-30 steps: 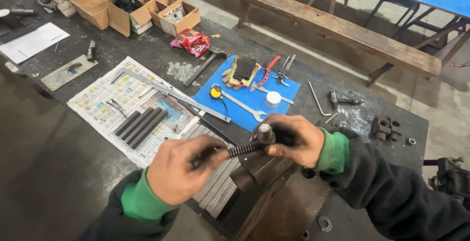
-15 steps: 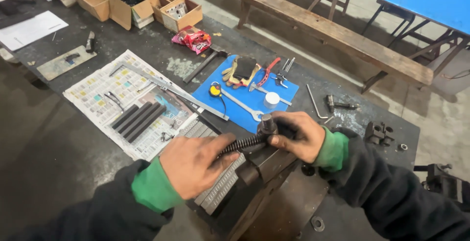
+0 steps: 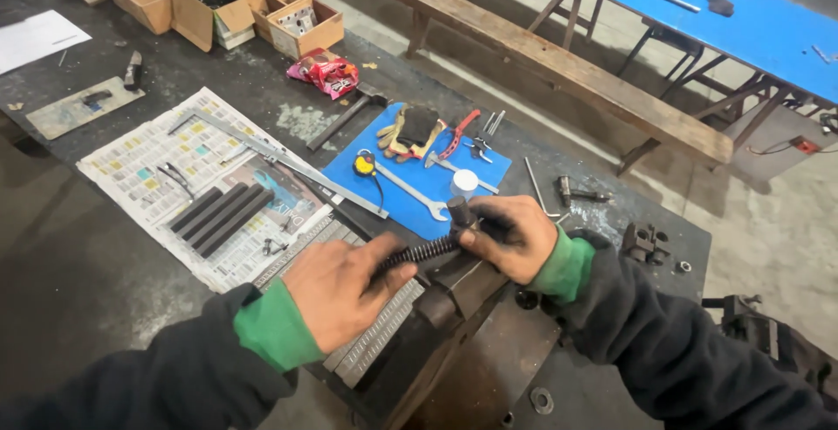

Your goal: The person sits at a workbench and threads a coiled spring onto a large threaded rod fitted with a metal block, repeatedly rotating the spring to wind it down the screw threads. They reposition the rod and block in their hands and continue threading the spring along the screw.

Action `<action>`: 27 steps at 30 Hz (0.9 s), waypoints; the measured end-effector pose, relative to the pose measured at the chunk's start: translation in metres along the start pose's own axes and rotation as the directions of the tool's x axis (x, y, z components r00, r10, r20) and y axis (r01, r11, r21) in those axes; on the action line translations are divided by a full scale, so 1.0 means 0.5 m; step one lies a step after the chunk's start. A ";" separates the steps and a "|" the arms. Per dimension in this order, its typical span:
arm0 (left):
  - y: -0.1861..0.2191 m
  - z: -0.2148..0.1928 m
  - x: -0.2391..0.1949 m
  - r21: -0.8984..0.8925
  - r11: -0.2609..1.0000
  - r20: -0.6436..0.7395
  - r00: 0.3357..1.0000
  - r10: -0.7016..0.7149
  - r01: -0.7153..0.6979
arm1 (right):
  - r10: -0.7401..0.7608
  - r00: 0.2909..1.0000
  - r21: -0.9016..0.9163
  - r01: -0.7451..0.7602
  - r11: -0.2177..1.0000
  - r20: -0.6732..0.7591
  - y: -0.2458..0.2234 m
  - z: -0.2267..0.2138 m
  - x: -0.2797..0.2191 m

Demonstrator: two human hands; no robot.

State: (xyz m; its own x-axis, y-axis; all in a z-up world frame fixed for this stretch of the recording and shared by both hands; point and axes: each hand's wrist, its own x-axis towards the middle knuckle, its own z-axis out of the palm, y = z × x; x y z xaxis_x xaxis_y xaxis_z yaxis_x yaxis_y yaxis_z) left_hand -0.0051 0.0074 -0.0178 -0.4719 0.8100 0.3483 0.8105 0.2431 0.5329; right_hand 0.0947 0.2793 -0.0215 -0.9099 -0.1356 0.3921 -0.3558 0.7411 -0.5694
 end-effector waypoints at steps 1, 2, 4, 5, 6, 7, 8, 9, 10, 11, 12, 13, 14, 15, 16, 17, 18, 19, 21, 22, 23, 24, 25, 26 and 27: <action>0.000 -0.006 0.003 -0.044 0.998 0.047 0.998 -0.035 0.038 | 0.004 1.000 0.024 -0.004 1.000 0.016 -0.006 -0.002 0.001; -0.001 -0.012 0.006 -0.086 0.993 0.095 0.993 -0.069 0.077 | 0.007 0.999 0.047 -0.009 0.999 0.032 -0.012 -0.004 0.001; -0.030 -0.026 0.023 -0.364 0.867 0.387 0.902 -0.192 0.341 | -0.028 0.999 0.057 0.025 0.998 0.038 -0.020 -0.005 0.001; -0.046 -0.034 0.031 -0.502 0.610 0.663 0.725 -0.183 0.613 | -0.064 0.997 0.067 0.062 0.996 0.037 -0.024 -0.005 0.002; -0.066 -0.010 0.028 -0.505 0.606 0.663 0.726 -0.184 0.615 | -0.064 0.997 0.068 0.061 0.996 0.043 -0.022 -0.003 0.001; -0.087 0.015 0.026 -0.581 0.597 0.618 0.777 -0.119 0.553 | -0.060 0.998 0.062 0.058 0.996 0.026 -0.019 -0.003 0.001; -0.108 0.040 0.024 -0.652 0.582 0.565 0.823 -0.055 0.486 | -0.056 0.998 0.055 0.055 0.997 0.009 -0.016 -0.003 0.001; -0.077 0.024 0.022 -0.654 0.579 0.566 0.823 -0.052 0.486 | -0.053 0.999 0.054 0.052 0.997 0.012 -0.007 -0.002 -0.001; -0.046 0.008 0.019 -0.172 0.976 0.379 0.923 -0.062 0.136 | -0.002 1.000 0.091 0.002 0.996 0.003 0.003 -0.002 -0.003; -0.016 -0.007 0.014 0.462 0.870 0.220 0.973 0.075 -0.172 | 0.051 0.999 0.129 -0.050 0.990 -0.002 0.013 0.000 -0.006; -0.017 -0.001 0.011 0.458 0.872 0.220 0.973 0.075 -0.171 | 0.055 0.998 0.128 -0.054 0.990 0.001 0.015 -0.001 -0.012; -0.019 0.002 0.011 0.446 0.843 0.070 0.951 0.302 -0.300 | 0.115 0.993 0.217 -0.111 0.970 -0.003 0.017 -0.003 -0.013; -0.020 0.005 0.010 0.456 0.785 -0.085 0.858 0.507 -0.418 | 0.175 0.985 0.304 -0.166 0.938 -0.002 0.019 -0.005 -0.015; 0.002 -0.004 0.006 0.456 0.787 -0.091 0.857 0.507 -0.416 | 0.173 0.985 0.299 -0.165 0.940 0.001 0.020 -0.006 -0.016; 0.023 -0.013 0.003 0.242 0.918 -0.142 0.924 0.354 -0.315 | 0.197 0.980 0.266 -0.189 0.945 -0.002 0.021 -0.007 -0.016; 0.045 -0.020 -0.002 0.010 0.982 -0.151 0.970 0.189 -0.190 | 0.221 0.975 0.232 -0.214 0.949 -0.007 0.022 -0.006 -0.019; 0.044 -0.030 0.003 0.007 0.982 -0.156 0.969 0.190 -0.191 | 0.220 0.975 0.227 -0.214 0.950 -0.005 0.019 -0.012 -0.014; 0.045 -0.038 0.006 -0.281 0.959 0.006 0.999 -0.036 0.036 | 0.181 0.984 0.234 -0.175 0.956 -0.001 0.016 -0.014 -0.014; 0.024 -0.028 0.010 -0.503 0.813 0.222 0.953 -0.206 0.293 | 0.138 0.990 0.239 -0.136 0.961 0.009 0.009 -0.017 -0.013; 0.004 -0.010 0.012 -0.637 0.713 0.223 0.955 -0.193 0.293 | 0.126 0.992 0.273 -0.124 0.954 0.008 0.006 -0.018 -0.013; -0.016 0.010 0.012 -0.754 0.592 0.220 0.959 -0.181 0.285 | 0.113 0.994 0.307 -0.111 0.945 0.012 0.002 -0.020 -0.011; 0.001 0.000 0.009 -0.759 0.587 0.212 0.959 -0.187 0.283 | 0.109 0.994 0.304 -0.111 0.946 0.022 0.008 -0.019 -0.011; 0.018 -0.009 0.008 -0.613 0.752 0.154 0.970 -0.188 0.243 | 0.108 0.994 0.284 -0.108 0.953 0.017 0.013 -0.021 -0.012; 0.035 -0.018 0.007 -0.433 0.878 0.097 0.979 -0.179 0.203 | 0.106 0.994 0.265 -0.105 0.959 0.011 0.018 -0.023 -0.013; 0.035 -0.025 0.000 -0.439 0.876 0.097 0.979 -0.178 0.202 | 0.110 0.994 0.260 -0.110 0.959 0.014 0.022 -0.022 -0.015</action>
State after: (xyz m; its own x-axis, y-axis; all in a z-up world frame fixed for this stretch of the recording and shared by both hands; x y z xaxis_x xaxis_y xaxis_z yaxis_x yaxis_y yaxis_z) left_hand 0.0050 0.0049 0.0011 -0.5727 0.8016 0.1717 0.4619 0.1425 0.8754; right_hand 0.1002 0.2957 -0.0226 -0.9465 -0.0623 0.3166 -0.2966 0.5547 -0.7774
